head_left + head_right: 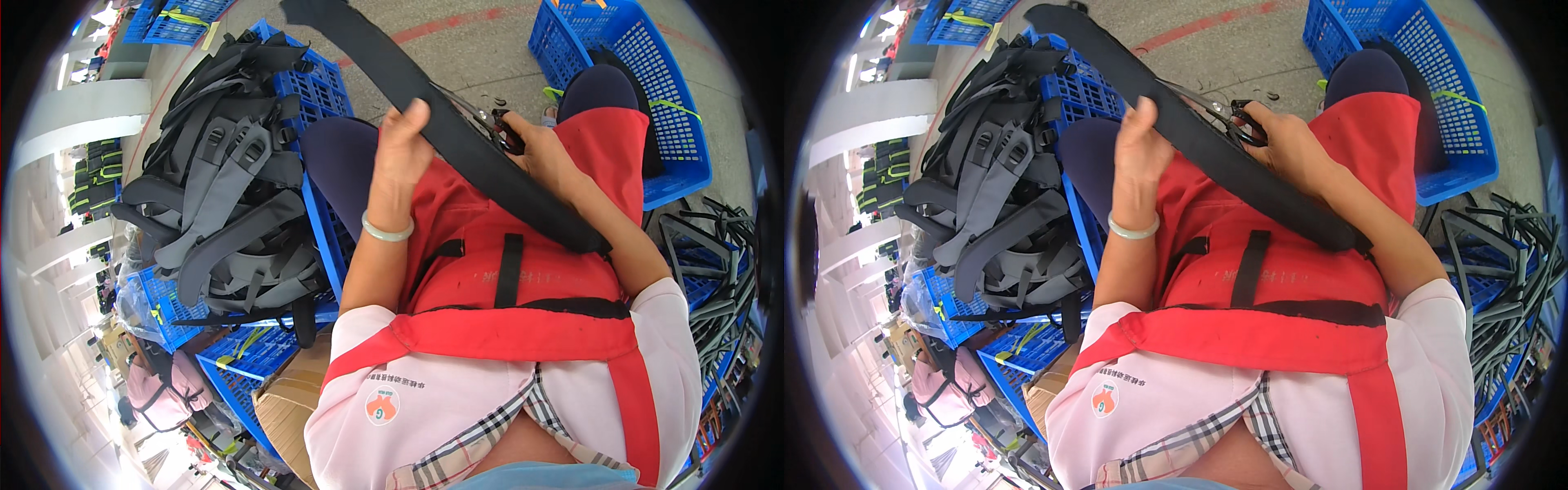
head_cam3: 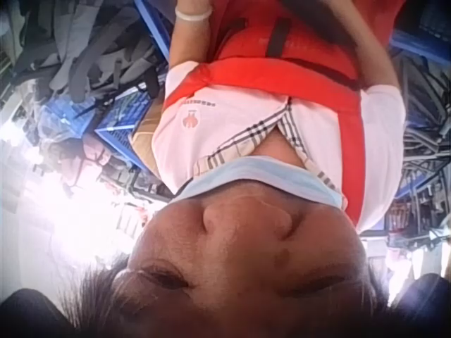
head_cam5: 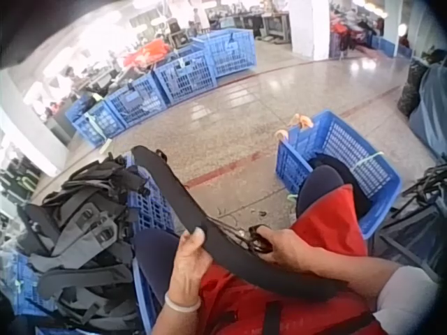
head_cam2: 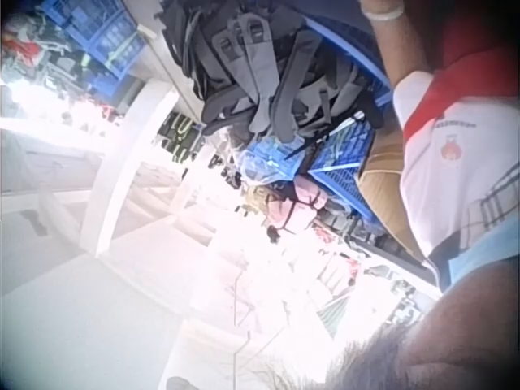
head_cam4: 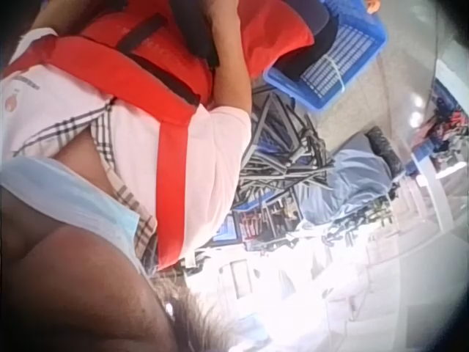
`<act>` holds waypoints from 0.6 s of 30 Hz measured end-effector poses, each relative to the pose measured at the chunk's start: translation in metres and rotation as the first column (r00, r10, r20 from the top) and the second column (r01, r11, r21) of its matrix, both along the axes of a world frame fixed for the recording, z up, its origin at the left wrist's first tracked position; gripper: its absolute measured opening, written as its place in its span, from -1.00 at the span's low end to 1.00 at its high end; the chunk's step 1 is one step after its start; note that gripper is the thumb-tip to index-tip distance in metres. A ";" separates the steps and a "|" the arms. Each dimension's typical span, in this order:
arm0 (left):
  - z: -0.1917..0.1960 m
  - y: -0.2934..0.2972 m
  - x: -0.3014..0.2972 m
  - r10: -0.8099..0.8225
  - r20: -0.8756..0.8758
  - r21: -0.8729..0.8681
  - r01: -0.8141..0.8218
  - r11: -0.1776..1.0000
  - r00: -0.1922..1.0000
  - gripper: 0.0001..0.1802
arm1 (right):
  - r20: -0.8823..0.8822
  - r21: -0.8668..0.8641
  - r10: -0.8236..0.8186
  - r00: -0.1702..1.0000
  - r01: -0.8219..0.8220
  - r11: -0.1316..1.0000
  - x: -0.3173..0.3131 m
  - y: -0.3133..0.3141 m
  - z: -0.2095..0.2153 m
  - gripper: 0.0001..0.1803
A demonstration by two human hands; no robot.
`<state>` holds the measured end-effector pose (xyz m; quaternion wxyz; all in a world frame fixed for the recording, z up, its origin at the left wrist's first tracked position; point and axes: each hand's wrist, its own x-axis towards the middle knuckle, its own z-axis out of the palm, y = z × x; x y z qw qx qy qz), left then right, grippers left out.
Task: Trim excess material or threads from black padded backpack strap components using scissors.
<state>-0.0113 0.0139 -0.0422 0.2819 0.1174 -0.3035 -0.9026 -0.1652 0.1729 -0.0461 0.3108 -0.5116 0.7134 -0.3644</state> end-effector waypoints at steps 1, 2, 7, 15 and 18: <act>0.004 -0.010 0.001 0.002 0.006 0.042 -0.002 0.999 1.000 -0.78 | -0.006 -0.012 -0.003 1.000 0.003 1.000 0.000 0.000 -0.001 -0.60; 0.004 -0.016 0.000 0.026 0.020 0.020 -0.026 0.999 0.999 -0.80 | -0.013 -0.026 -0.004 1.000 0.004 1.000 -0.001 -0.001 -0.002 -0.60; -0.009 -0.016 -0.002 -0.038 -0.003 -0.013 0.038 0.999 0.999 -0.81 | -0.029 -0.045 -0.026 0.999 0.024 0.999 0.002 -0.006 -0.001 -0.60; -0.005 -0.004 -0.004 0.010 0.002 0.020 -0.010 1.000 1.000 -0.87 | -0.043 -0.011 0.010 0.999 -0.010 1.000 0.002 -0.010 0.009 -0.62; -0.007 -0.002 -0.003 0.028 0.014 0.020 -0.028 0.999 1.000 -0.86 | 0.061 -0.024 0.007 0.998 -0.005 1.000 -0.001 -0.008 0.000 -0.64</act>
